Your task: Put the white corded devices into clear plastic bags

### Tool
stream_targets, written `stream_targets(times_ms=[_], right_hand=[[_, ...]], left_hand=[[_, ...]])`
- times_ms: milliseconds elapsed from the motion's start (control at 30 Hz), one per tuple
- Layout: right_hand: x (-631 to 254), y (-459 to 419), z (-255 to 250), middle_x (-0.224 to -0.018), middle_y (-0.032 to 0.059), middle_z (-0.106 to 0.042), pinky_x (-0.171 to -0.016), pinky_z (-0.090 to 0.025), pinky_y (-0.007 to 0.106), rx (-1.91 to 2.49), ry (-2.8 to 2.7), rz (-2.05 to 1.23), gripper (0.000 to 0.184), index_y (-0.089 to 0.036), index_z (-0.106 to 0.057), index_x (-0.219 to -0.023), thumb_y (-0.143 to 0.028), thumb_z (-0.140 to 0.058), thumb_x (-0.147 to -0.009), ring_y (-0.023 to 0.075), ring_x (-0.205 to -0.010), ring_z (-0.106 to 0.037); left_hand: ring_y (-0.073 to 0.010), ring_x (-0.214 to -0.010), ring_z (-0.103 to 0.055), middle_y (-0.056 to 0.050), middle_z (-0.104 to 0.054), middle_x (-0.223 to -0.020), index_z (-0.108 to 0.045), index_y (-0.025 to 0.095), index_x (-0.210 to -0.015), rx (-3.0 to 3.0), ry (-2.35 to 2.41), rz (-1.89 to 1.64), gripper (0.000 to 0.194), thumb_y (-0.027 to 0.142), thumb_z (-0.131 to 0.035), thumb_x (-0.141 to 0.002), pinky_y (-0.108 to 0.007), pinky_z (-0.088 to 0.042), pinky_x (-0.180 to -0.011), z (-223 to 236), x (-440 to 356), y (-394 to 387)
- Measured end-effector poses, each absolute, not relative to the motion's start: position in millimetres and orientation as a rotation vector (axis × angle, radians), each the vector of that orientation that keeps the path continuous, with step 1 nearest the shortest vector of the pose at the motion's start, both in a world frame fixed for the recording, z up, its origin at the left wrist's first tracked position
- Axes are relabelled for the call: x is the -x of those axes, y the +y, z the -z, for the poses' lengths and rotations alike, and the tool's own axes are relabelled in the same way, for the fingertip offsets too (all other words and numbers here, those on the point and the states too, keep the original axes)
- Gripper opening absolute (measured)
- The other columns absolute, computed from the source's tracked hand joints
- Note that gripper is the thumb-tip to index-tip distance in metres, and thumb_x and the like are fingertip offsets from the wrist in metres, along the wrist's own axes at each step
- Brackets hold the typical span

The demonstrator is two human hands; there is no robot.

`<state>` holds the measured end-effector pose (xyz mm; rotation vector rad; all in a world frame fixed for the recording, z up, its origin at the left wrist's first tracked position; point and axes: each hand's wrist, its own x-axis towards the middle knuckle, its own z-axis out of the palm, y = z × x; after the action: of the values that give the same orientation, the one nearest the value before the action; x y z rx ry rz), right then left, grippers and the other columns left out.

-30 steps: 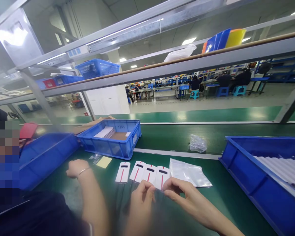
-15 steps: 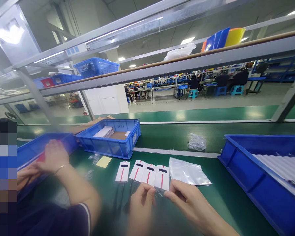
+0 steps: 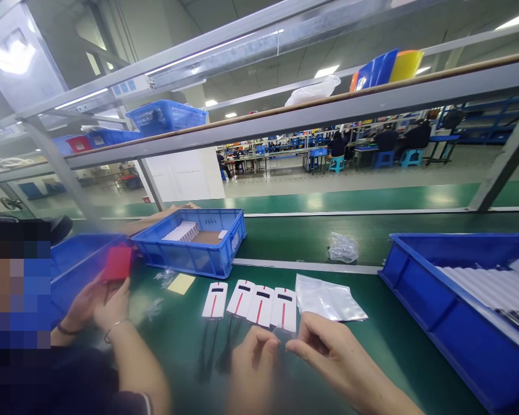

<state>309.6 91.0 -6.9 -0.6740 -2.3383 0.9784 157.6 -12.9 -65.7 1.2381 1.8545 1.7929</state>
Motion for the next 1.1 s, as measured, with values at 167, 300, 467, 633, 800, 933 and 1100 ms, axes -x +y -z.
stream_targets(times_ms=[167, 300, 467, 633, 800, 933, 1100], right_hand=[[-309.0, 90.6, 13.1, -0.071, -0.0034, -0.06, -0.055, -0.036, 0.028, 0.624, -2.374, -0.868, 0.024, -0.026, -0.056, -0.075, -0.038, -0.06, -0.096, 0.0155, -0.062, -0.05], [-308.2, 89.1, 24.0, -0.075, -0.0031, -0.06, -0.059, -0.037, 0.028, 0.587, -2.401, -0.81, 0.022, -0.026, -0.054, -0.077, -0.034, -0.057, -0.098, 0.016, -0.065, -0.052], [-313.3, 89.5, 18.7, -0.075, -0.0047, -0.061, -0.058, -0.037, 0.026, 0.66, -2.42, -0.967, 0.015, -0.026, -0.055, -0.079, -0.028, -0.063, -0.091, 0.015, -0.066, -0.053], [-322.2, 95.5, 2.0, -0.076, -0.0053, -0.057, -0.064, -0.037, 0.026, 0.719, -2.373, -1.314, 0.029, -0.025, -0.055, -0.079, -0.046, -0.055, -0.098, 0.0151, -0.072, -0.049], [-322.1, 105.4, 4.7, -0.072, -0.0048, -0.052, -0.062, -0.035, 0.027, 0.751, -2.261, -1.246, 0.031, -0.024, -0.05, -0.074, -0.042, -0.048, -0.1, 0.0156, -0.07, -0.046], [-323.1, 106.0, 10.1, -0.076, -0.0038, -0.057, -0.062, -0.038, 0.026, 0.798, -2.257, -1.197, 0.015, -0.025, -0.054, -0.08, -0.03, -0.054, -0.094, 0.0159, -0.07, -0.05], [-328.1, 103.7, 8.2, -0.087, -0.0035, -0.064, -0.065, -0.043, 0.023, 0.815, -2.442, -1.26, 0.012, -0.026, -0.059, -0.099, -0.021, -0.056, -0.089, 0.0146, -0.075, -0.056]], left_hand=[[-0.0294, -0.086, -0.068, 0.001, -0.072, -0.086, -0.07, 0.038, -0.084, -1.31, 2.065, -1.865, 0.006, 0.044, -0.068, -0.085, -0.044, -0.059, -0.077, 55.5, -158.2, -19.0], [-0.0287, -0.084, -0.063, -0.002, -0.068, -0.081, -0.067, 0.033, -0.076, -1.319, 1.943, -1.786, 0.017, 0.045, -0.065, -0.086, -0.044, -0.055, -0.081, 50.8, -165.7, -16.2], [-0.0217, -0.069, -0.058, -0.004, -0.062, -0.072, -0.062, 0.025, -0.068, -1.259, 1.842, -1.731, 0.036, 0.055, -0.058, -0.088, -0.035, -0.051, -0.069, 51.1, -172.3, -4.8], [-0.0246, -0.071, -0.06, -0.005, -0.063, -0.071, -0.066, 0.026, -0.067, -1.282, 1.771, -1.745, 0.033, 0.053, -0.062, -0.087, -0.038, -0.052, -0.07, 46.9, -175.3, -4.8], [-0.0271, -0.071, -0.061, -0.006, -0.065, -0.073, -0.07, 0.03, -0.072, -1.404, 1.833, -1.713, 0.023, 0.043, -0.062, -0.089, -0.041, -0.052, -0.068, 41.0, -175.9, -9.2], [-0.0276, -0.075, -0.063, -0.006, -0.065, -0.076, -0.07, 0.03, -0.074, -1.496, 1.851, -1.686, 0.021, 0.039, -0.06, -0.09, -0.042, -0.054, -0.069, 45.0, -176.9, -7.1], [-0.0268, -0.076, -0.066, -0.005, -0.069, -0.079, -0.07, 0.033, -0.081, -1.806, 1.886, -1.616, 0.016, 0.027, -0.058, -0.091, -0.041, -0.056, -0.069, 54.4, -182.2, -0.9]])
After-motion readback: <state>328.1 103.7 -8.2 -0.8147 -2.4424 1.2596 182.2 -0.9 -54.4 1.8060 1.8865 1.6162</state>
